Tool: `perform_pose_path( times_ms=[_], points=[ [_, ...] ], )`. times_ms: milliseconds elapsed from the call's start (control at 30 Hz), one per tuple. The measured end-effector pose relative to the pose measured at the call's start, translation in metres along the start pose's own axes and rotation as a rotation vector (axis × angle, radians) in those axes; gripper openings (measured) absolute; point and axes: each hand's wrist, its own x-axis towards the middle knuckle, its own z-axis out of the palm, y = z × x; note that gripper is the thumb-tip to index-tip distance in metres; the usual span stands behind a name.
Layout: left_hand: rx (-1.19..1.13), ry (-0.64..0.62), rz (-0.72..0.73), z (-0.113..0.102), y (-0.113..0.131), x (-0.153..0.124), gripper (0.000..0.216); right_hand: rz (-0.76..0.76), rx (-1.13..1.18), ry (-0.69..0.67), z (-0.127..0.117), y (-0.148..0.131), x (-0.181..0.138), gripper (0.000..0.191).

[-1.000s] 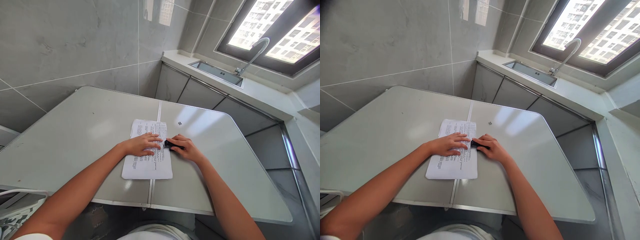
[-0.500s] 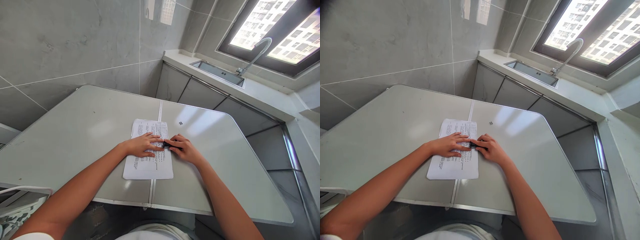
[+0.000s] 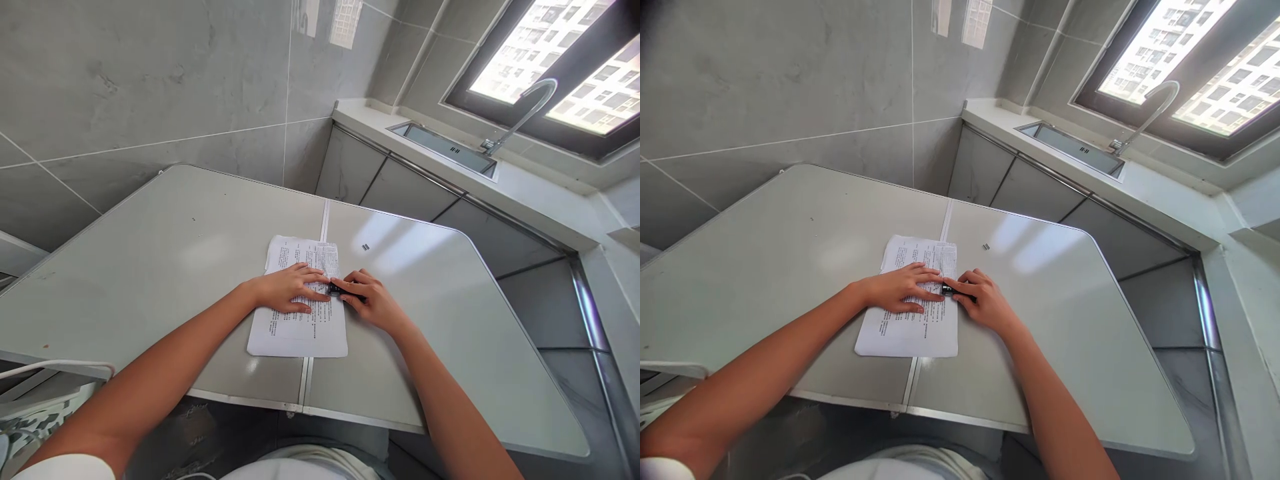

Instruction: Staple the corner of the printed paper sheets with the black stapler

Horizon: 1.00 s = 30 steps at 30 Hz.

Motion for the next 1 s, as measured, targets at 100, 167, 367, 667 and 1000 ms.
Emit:
perform_pose_path(
  times_ms=[100,167,367,667,1000],
  points=[
    [0.017,0.014,0.033,0.0,0.0,0.0,0.052,0.011,-0.025,-0.008,0.0,-0.002,0.0,0.042],
    [0.026,0.006,0.039,-0.001,0.001,0.001,0.051,0.031,-0.074,-0.023,0.0,-0.006,0.0,0.043],
    [0.019,-0.031,-0.002,-0.003,0.003,0.001,0.048,0.078,-0.268,-0.069,0.003,-0.028,0.007,0.055],
    [0.032,-0.003,0.047,-0.006,0.002,-0.002,0.047,0.066,-0.1,-0.059,-0.009,-0.003,0.001,0.042],
    [0.031,-0.016,0.077,0.002,-0.009,-0.004,0.062,0.411,-0.225,-0.089,-0.047,0.02,-0.016,0.005]
  ],
)
